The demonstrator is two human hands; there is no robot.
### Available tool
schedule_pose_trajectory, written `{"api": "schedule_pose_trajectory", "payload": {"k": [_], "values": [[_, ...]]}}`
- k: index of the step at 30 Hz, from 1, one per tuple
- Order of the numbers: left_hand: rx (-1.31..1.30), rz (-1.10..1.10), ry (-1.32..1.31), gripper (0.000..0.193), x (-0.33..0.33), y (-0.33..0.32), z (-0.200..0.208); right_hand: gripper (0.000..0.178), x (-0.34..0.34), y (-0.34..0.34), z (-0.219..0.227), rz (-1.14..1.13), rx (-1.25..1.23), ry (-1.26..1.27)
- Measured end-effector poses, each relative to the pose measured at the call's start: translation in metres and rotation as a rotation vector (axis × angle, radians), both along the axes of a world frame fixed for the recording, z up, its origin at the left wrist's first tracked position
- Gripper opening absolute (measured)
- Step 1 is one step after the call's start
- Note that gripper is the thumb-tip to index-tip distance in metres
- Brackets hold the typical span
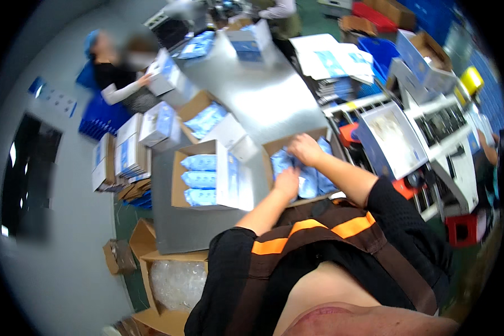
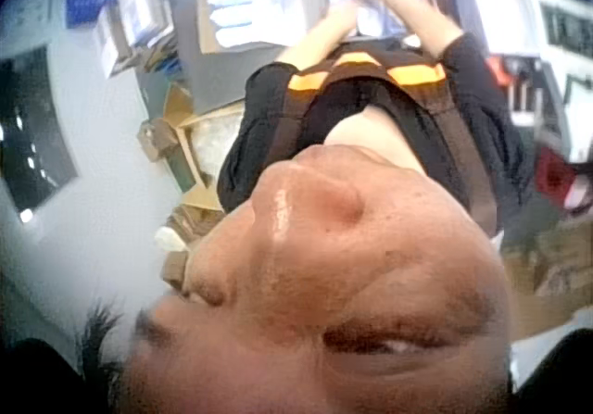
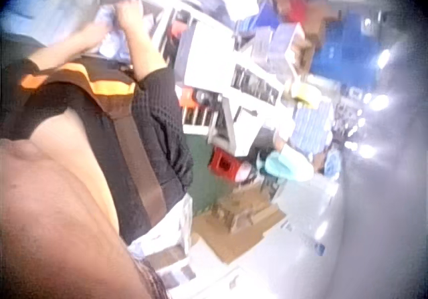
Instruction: The person packs blue-wrapped items into white cardboard boxes on a metal table. They place items into the box, fold the flaps, and move the packed box aside. The person repeats this process with multiple boxes and items.
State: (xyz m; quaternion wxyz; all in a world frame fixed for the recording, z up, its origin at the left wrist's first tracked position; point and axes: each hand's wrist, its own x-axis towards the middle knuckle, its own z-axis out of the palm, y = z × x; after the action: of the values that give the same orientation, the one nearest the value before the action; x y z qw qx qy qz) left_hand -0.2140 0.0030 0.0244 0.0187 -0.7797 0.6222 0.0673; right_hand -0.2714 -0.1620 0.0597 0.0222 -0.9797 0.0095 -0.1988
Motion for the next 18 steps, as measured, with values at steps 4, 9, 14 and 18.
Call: {"api": "schedule_pose_trajectory", "payload": {"k": [4,9,14,18], "values": [[-0.105,-0.102,-0.017,0.037,-0.005,0.022,0.016,0.017,-0.015,0.012,-0.034,0.004,-0.153,0.287],[-0.704,0.146,0.421,0.057,0.017,0.079,0.062,0.035,-0.058,0.001,0.04,-0.108,0.248,-0.108],[-0.369,0.078,0.56,0.084,0.032,0.134,0.03,0.031,-0.153,-0.043,0.031,-0.658,0.873,-0.202],[-0.113,-0.179,0.429,0.107,0.032,0.108,0.059,0.036,-0.151,-0.021,-0.007,-0.272,1.41,0.137]]}}
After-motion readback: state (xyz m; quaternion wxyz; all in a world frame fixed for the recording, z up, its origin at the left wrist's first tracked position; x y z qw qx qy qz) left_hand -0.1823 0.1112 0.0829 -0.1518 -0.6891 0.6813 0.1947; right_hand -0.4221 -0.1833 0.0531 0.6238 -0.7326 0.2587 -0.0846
